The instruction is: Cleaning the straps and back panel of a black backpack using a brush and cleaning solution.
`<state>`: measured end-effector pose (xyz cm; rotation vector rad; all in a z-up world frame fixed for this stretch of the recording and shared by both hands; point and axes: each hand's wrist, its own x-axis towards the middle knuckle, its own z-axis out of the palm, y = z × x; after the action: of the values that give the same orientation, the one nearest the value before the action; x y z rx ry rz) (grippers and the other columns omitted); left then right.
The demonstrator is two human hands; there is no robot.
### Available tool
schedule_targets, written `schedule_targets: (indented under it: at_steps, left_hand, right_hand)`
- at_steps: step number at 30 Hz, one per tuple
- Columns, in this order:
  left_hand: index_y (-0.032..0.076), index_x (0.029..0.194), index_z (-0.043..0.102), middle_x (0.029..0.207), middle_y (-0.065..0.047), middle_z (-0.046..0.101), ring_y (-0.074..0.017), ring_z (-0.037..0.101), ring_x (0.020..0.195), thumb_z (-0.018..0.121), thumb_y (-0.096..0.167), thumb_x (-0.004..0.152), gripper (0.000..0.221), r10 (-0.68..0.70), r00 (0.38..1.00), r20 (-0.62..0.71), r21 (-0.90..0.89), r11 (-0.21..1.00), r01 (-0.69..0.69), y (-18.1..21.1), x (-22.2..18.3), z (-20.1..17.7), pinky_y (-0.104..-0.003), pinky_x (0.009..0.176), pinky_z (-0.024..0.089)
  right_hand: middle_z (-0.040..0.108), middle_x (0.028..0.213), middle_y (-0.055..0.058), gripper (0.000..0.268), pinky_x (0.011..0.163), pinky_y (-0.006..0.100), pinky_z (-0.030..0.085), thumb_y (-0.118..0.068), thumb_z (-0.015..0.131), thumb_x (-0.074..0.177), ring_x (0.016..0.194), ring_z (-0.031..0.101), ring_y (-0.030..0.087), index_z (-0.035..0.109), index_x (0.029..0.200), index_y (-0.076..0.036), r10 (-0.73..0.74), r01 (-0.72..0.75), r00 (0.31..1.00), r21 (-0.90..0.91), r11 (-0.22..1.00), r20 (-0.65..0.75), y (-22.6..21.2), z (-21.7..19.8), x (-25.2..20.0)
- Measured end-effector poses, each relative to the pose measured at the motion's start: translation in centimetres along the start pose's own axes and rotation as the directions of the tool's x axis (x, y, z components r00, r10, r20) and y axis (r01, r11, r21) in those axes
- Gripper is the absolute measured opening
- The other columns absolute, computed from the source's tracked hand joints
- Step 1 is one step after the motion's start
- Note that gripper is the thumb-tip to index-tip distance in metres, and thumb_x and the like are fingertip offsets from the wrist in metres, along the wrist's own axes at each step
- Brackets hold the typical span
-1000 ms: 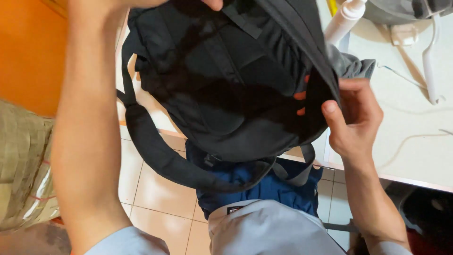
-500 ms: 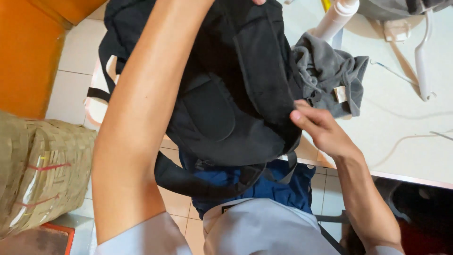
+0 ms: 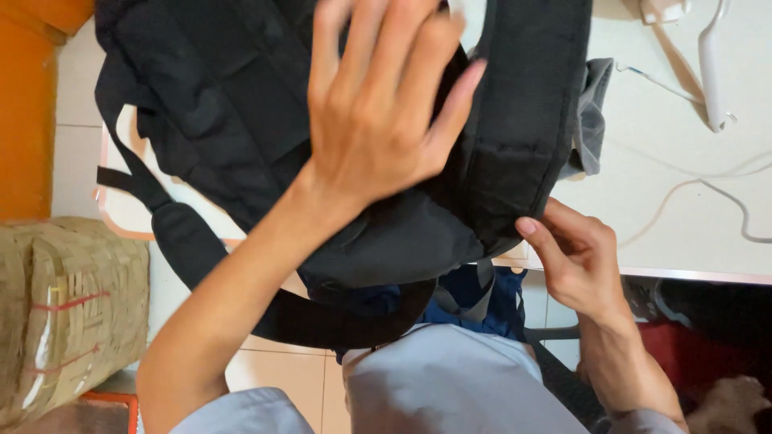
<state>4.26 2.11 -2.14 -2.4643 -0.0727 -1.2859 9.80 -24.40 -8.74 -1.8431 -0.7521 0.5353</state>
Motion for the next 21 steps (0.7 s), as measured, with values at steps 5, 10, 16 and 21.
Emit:
schedule_targets:
  at_steps: [5,10,16,21]
  left_hand:
    - [-0.002,0.115,0.057,0.117,-0.018,0.058,-0.0383,0.058,0.113,0.059,0.032,0.098,0.037,-0.146,0.912,0.383,-0.705,0.591,0.391,2.0,-6.6,-2.7,-0.051,0.101,0.04]
    - [0.007,0.151,0.044,0.16,-0.015,0.043,-0.037,0.032,0.159,0.044,0.037,0.104,0.056,-0.164,0.856,0.49,-0.774,0.37,0.514,2.1,-9.0,-2.6,-0.062,0.132,0.021]
    - [0.013,0.172,0.016,0.182,-0.009,0.013,-0.0349,0.004,0.178,0.04,0.053,0.115,0.073,-0.059,0.917,0.395,-0.874,0.284,0.395,-3.9,-5.7,-2.7,-0.057,0.152,0.009]
    - [-0.002,0.163,0.012,0.173,-0.024,0.005,-0.0341,-0.005,0.161,0.081,0.006,0.092,0.099,0.227,0.752,0.619,-0.721,0.544,0.429,-12.0,0.9,-2.9,-0.05,0.133,0.002]
  right_hand:
    - [0.048,0.08,0.0,0.015,0.063,0.027,0.031,-0.004,0.06,0.104,0.078,0.036,0.01,0.066,0.102,0.009,-0.171,0.171,0.985,0.012,0.985,-0.026,-1.3,-0.4,0.7]
    - [0.047,0.076,0.004,0.009,0.062,0.029,0.027,0.003,0.065,0.101,0.07,0.033,0.012,0.06,0.096,0.009,-0.373,0.373,0.926,0.008,0.928,-0.056,-6.4,0.5,3.7]
    - [0.05,0.082,-0.001,0.029,0.062,0.023,0.031,-0.021,0.071,0.102,0.071,0.041,0.007,0.062,0.114,0.003,-0.355,0.379,0.922,0.542,0.75,-0.155,-11.8,2.5,10.0]
    - [0.074,0.112,0.006,0.022,0.093,0.033,0.066,-0.006,0.067,0.104,0.102,0.074,0.019,0.067,0.125,0.0,-0.379,0.151,0.922,0.833,0.533,0.076,-14.5,3.1,15.4]
